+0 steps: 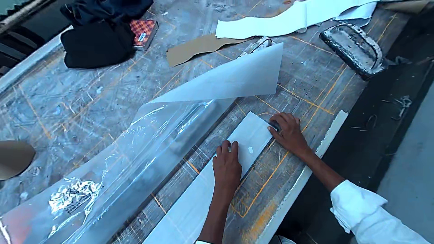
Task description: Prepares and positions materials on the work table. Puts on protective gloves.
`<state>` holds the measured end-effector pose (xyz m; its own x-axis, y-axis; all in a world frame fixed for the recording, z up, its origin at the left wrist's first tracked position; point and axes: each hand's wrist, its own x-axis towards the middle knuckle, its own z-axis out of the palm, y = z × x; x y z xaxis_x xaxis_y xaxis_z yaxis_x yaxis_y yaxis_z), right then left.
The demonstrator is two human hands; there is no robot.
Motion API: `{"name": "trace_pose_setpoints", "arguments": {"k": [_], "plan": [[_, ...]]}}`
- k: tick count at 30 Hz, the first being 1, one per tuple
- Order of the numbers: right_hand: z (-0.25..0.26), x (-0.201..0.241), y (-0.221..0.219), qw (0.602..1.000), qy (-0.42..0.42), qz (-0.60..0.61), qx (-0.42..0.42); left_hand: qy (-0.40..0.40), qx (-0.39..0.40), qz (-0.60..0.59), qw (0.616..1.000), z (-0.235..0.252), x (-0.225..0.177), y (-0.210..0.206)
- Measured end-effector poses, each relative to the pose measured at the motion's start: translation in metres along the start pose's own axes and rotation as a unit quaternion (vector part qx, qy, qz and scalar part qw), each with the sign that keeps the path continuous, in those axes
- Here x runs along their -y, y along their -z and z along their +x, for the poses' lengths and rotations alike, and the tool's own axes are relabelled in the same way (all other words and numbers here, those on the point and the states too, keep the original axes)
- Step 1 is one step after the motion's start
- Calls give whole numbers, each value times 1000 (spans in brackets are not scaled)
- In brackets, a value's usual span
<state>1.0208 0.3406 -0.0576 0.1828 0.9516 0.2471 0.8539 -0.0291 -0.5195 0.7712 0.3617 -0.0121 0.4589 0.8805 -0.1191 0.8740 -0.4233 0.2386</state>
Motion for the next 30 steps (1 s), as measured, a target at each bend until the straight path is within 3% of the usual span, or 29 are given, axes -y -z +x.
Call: {"name": "trace_pose_setpoints", "arguments": {"k": [5, 8, 10, 14, 19, 27, 30], "plan": [[-3, -5, 0, 1000, 6, -2, -10, 20, -15, -26, 999, 17, 10, 11], [-1, -10, -6, 999, 25, 12, -17, 42, -137, -37, 989, 21, 60, 44], [-2, -20, -12, 999, 27, 9, -17, 101, -159, -32, 982, 25, 105, 81], [-1, -33, -18, 1000, 27, 4, -5, 196, -107, -62, 973, 57, 214, 143], [-1, -29, -16, 1000, 23, -5, -17, 222, -26, -95, 970, 94, 305, 154], [-9, -25, -18, 999, 13, -27, -28, 269, 42, -45, 961, 113, 370, 119], [-5, -26, -21, 999, 15, -36, -36, 269, 62, -22, 961, 107, 363, 131]]}}
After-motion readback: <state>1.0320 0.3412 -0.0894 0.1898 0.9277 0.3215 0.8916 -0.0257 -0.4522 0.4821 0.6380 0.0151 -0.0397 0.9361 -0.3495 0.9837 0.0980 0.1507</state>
